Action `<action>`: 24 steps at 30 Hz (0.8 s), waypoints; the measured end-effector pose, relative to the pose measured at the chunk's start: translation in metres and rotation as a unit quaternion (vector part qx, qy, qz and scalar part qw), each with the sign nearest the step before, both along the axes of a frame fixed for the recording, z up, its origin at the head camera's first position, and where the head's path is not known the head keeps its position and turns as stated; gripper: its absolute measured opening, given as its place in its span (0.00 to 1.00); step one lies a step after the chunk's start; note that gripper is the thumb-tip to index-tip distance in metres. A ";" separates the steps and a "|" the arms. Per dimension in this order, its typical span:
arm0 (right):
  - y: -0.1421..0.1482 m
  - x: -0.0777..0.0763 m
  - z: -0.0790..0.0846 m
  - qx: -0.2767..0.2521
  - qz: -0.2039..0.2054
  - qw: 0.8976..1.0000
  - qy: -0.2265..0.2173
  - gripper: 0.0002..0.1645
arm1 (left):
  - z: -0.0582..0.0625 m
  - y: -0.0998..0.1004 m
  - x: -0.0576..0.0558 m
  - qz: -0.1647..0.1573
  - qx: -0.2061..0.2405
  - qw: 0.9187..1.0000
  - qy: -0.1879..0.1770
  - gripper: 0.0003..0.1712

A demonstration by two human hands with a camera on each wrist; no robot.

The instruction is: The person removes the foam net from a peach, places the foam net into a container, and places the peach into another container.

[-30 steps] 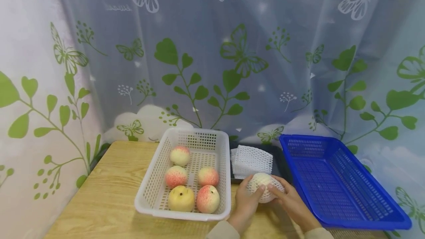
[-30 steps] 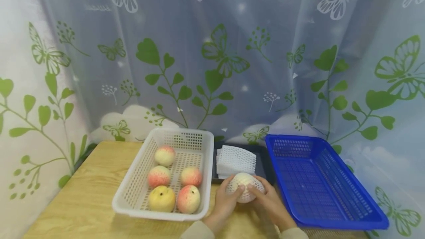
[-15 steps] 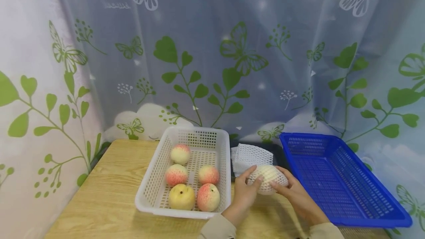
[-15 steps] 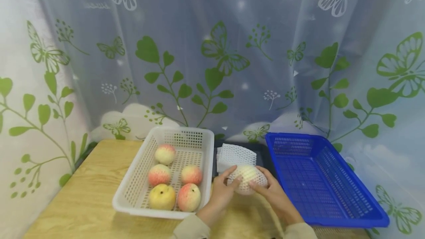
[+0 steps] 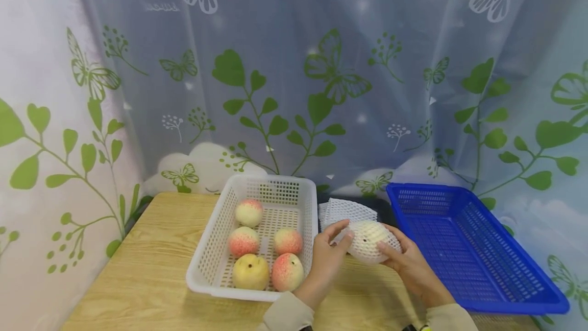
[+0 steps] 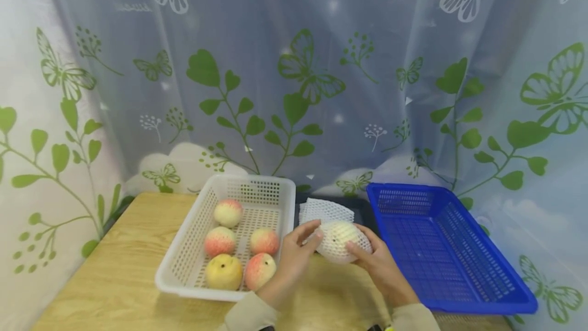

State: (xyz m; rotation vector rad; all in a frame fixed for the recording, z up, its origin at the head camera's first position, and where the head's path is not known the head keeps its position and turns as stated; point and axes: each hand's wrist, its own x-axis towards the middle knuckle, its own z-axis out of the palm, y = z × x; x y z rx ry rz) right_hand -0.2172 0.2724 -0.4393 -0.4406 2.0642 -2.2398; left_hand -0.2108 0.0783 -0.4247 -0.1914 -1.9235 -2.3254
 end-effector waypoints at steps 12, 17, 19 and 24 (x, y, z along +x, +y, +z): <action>0.000 0.003 0.008 -0.064 0.028 0.997 0.027 0.24 | 0.007 -0.022 -0.007 -0.019 0.024 1.000 -0.001 0.09; -0.001 0.004 0.010 -0.060 0.021 0.998 0.020 0.23 | 0.005 -0.027 -0.007 -0.072 -0.024 0.997 0.002 0.13; -0.001 0.005 0.009 -0.068 0.020 0.997 0.017 0.22 | 0.003 -0.028 -0.007 -0.096 -0.034 0.995 0.001 0.17; -0.002 0.006 0.007 -0.100 0.045 0.994 0.017 0.22 | -0.001 -0.027 -0.007 -0.140 -0.026 0.990 -0.003 0.28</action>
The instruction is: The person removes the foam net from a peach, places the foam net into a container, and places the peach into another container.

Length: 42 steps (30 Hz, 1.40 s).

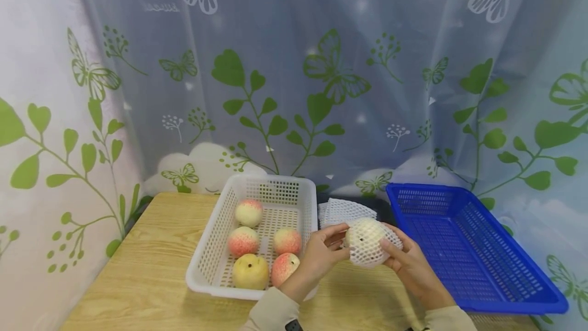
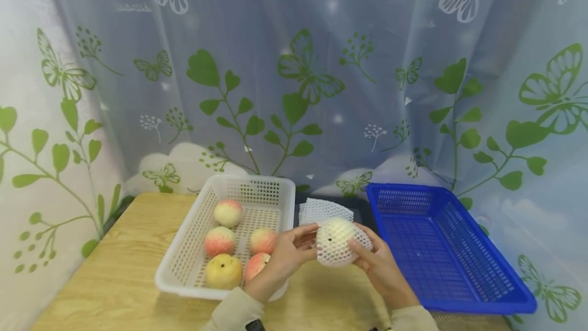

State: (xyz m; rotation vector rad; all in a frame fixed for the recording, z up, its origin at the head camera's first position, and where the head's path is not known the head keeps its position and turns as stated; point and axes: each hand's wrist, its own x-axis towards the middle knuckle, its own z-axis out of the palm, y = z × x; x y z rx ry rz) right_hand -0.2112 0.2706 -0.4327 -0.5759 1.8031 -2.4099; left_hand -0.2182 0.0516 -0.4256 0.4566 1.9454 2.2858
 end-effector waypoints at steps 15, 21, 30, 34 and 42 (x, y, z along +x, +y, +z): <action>-0.008 -0.002 -0.010 -0.054 -0.006 0.998 0.001 0.20 | -0.002 0.009 -0.001 0.007 -0.035 0.997 0.071 0.41; -0.011 -0.002 -0.010 -0.053 -0.014 0.998 0.002 0.19 | -0.002 0.008 0.001 0.021 -0.046 0.995 0.082 0.42; -0.013 -0.004 -0.007 -0.039 -0.077 0.996 -0.003 0.20 | -0.002 0.001 -0.004 0.017 -0.034 0.997 0.067 0.42; -0.015 -0.007 -0.004 -0.025 -0.102 0.994 0.002 0.21 | 0.001 -0.003 -0.006 0.012 -0.040 0.997 0.065 0.42; -0.015 -0.013 0.006 0.012 -0.138 0.990 0.002 0.19 | 0.005 -0.010 -0.008 -0.001 -0.020 0.999 0.043 0.42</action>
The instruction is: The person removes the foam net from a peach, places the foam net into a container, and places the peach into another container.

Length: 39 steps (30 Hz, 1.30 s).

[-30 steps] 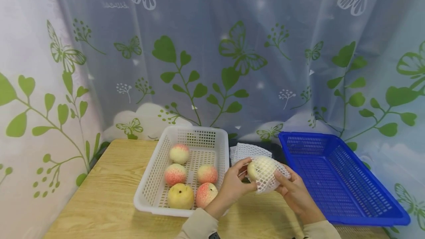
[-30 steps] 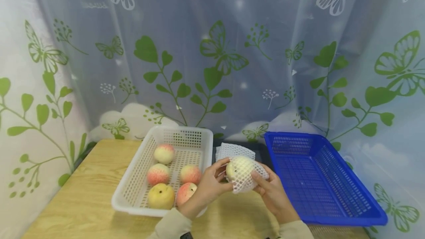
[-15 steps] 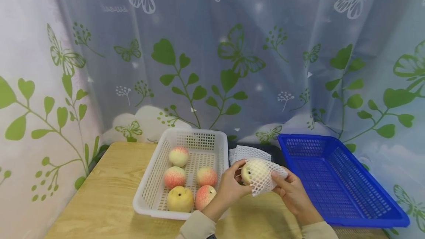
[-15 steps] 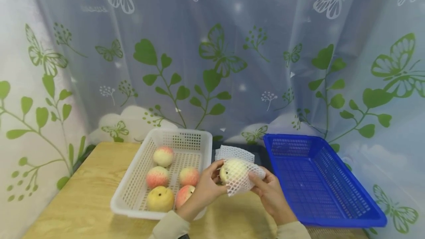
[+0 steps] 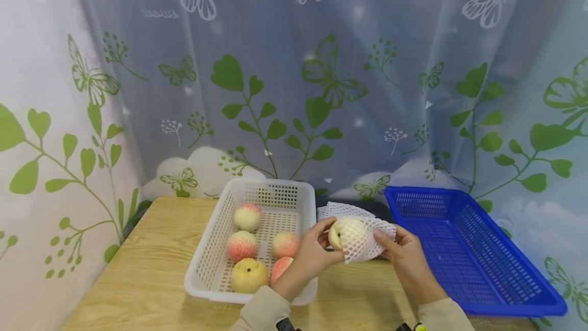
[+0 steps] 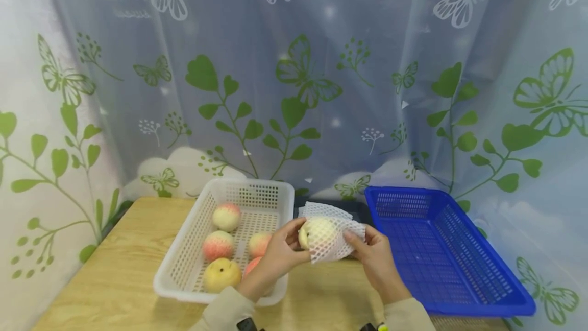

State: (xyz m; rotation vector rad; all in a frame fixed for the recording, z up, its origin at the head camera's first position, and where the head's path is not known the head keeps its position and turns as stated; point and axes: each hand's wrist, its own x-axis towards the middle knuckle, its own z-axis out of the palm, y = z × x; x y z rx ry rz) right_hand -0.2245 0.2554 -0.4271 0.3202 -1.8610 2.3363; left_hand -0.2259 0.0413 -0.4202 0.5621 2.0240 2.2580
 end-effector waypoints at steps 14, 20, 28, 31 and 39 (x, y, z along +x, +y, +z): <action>0.009 -0.026 0.031 0.035 -0.075 0.996 -0.043 0.10 | 0.025 -0.040 -0.019 0.005 -0.059 0.998 -0.019 0.41; 0.012 -0.040 0.038 0.017 -0.085 0.995 -0.058 0.08 | 0.034 -0.063 -0.041 0.056 -0.119 0.991 -0.009 0.42; 0.008 -0.064 0.042 0.003 -0.109 0.988 -0.110 0.11 | 0.024 -0.085 -0.067 0.099 -0.185 0.977 -0.024 0.42; 0.006 -0.076 0.044 -0.023 -0.115 0.984 -0.132 0.13 | 0.016 -0.090 -0.075 0.115 -0.196 0.973 -0.038 0.43; -0.002 -0.102 0.041 -0.059 -0.097 0.975 -0.192 0.16 | -0.003 -0.101 -0.090 0.150 -0.199 0.963 -0.100 0.43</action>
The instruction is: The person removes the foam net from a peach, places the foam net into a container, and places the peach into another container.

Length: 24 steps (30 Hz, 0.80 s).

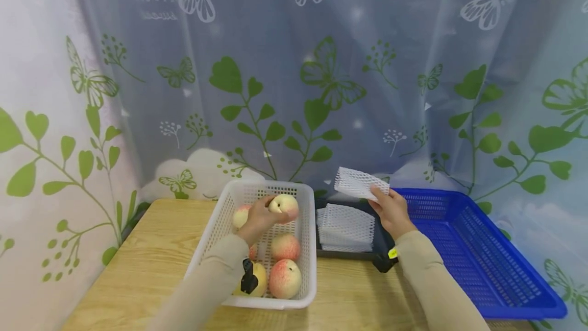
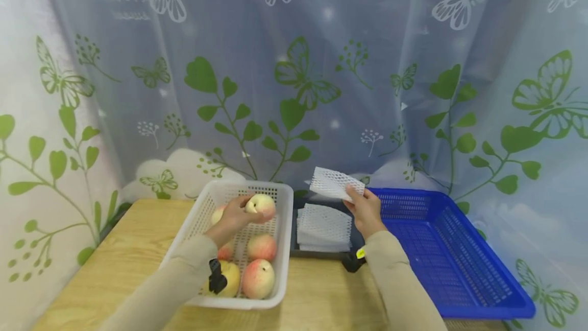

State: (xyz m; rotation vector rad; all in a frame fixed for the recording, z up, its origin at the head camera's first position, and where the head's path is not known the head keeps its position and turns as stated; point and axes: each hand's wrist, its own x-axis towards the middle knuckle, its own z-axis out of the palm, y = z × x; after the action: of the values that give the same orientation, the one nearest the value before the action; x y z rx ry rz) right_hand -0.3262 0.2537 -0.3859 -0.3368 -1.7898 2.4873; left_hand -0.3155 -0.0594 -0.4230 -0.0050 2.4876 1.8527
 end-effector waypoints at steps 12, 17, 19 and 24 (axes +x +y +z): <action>-0.027 -0.024 -0.058 -0.019 -0.043 0.997 -0.067 0.42 | -0.033 -0.002 -0.016 0.041 -0.035 0.999 0.004 0.40; -0.036 -0.020 -0.088 0.104 -0.073 0.990 -0.058 0.26 | -0.041 -0.004 -0.014 0.052 -0.047 0.998 0.002 0.39; -0.037 -0.016 -0.097 0.190 -0.084 0.976 -0.065 0.27 | -0.043 -0.004 -0.012 0.050 -0.055 0.997 0.004 0.40; -0.040 -0.012 -0.106 0.391 -0.086 0.913 -0.072 0.35 | -0.048 -0.005 -0.011 0.036 -0.068 0.997 0.018 0.41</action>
State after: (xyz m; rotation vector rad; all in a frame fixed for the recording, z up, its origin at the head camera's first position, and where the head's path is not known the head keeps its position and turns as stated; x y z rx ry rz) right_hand -0.3382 0.2135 -0.4918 -0.5812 -2.4832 1.4778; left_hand -0.3261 -0.0640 -0.4713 -0.0655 2.6665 1.7195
